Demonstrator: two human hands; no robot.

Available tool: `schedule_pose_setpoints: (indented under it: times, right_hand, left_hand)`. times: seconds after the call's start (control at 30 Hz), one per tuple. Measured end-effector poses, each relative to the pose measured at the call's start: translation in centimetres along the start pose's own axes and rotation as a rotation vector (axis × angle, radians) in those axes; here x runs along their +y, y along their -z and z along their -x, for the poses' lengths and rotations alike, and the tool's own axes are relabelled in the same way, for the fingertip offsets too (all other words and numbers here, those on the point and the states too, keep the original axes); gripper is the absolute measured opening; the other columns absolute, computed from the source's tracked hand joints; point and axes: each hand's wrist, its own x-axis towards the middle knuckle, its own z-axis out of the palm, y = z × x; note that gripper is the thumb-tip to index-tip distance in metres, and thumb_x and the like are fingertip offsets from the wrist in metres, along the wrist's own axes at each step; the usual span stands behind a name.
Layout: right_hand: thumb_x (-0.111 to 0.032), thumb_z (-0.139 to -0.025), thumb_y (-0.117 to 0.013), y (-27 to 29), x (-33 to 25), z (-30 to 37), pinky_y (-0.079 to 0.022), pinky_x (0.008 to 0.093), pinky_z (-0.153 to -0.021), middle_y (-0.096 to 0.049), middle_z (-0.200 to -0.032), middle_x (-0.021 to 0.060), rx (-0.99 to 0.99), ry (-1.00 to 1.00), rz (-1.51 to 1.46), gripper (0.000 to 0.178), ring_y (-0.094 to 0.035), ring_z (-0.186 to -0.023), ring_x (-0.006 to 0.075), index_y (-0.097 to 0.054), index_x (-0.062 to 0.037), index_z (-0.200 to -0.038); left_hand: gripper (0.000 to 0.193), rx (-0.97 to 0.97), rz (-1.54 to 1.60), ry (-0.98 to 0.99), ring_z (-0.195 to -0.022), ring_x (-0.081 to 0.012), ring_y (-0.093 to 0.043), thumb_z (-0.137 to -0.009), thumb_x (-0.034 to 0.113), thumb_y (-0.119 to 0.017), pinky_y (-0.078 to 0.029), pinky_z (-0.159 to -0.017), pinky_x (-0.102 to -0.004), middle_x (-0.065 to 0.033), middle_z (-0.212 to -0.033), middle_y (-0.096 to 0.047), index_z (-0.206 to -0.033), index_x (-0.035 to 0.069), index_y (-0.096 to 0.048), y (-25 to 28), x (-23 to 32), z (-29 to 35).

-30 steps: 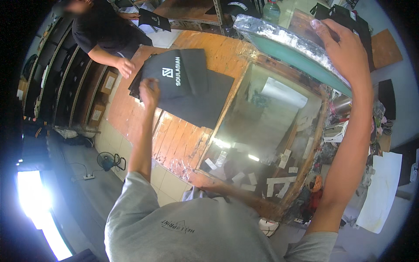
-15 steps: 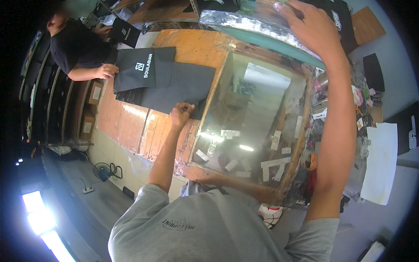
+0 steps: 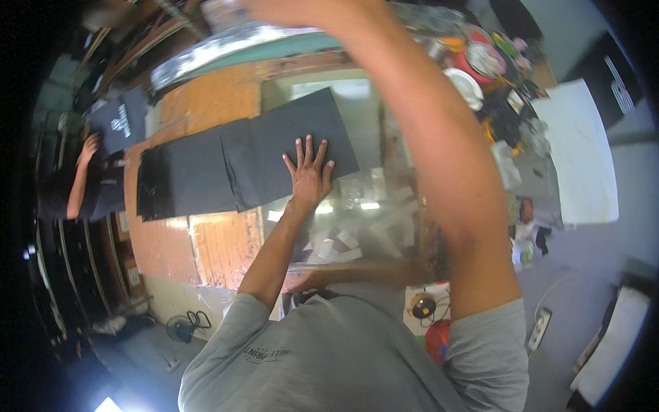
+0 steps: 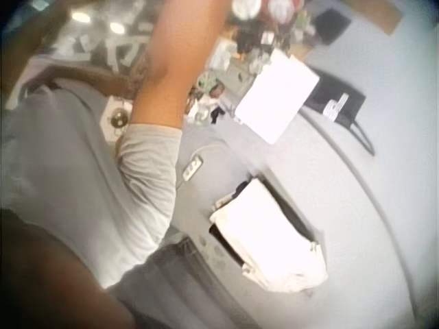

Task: The person performs screen printing by applying ink to a screen with a squeegee, pressing it onto black bags, and then moving the bags to a stack.

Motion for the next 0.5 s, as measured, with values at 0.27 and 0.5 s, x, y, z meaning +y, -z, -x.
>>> schedule_pose_setpoints:
  times: [0.27,0.5]
  right_hand:
    - [-0.030,-0.101,-0.054,0.9,0.5,-0.7,-0.059,0.0401,-0.072,-0.073,-0.094,0.0194,-0.175,0.031,0.013,0.038,-0.070,-0.079,0.0258,-0.073,0.0035,-0.102]
    - [-0.034,-0.101,-0.056,1.7,2.4,1.2,-0.059,0.0403,-0.074,-0.072,-0.094,0.0183,-0.088,0.167,-0.033,0.042,-0.070,-0.081,0.0252,-0.072,0.0047,-0.106]
  left_hand:
    - [0.058,-0.141,0.060,-0.195,-0.158,-0.0421,-0.011,-0.105,0.039,-0.049,-0.002,-0.120,-0.0725,-0.0206,-0.169,-0.022,-0.158,0.014,-0.043,-2.2,6.9,-2.7]
    - [0.063,-0.054,0.005,-0.064,-0.159,-0.0389,-0.012,-0.101,0.038,-0.055,0.003,-0.120,-0.0717,-0.0213,-0.168,-0.026,-0.156,0.008,-0.044,-1.2,6.2,-0.3]
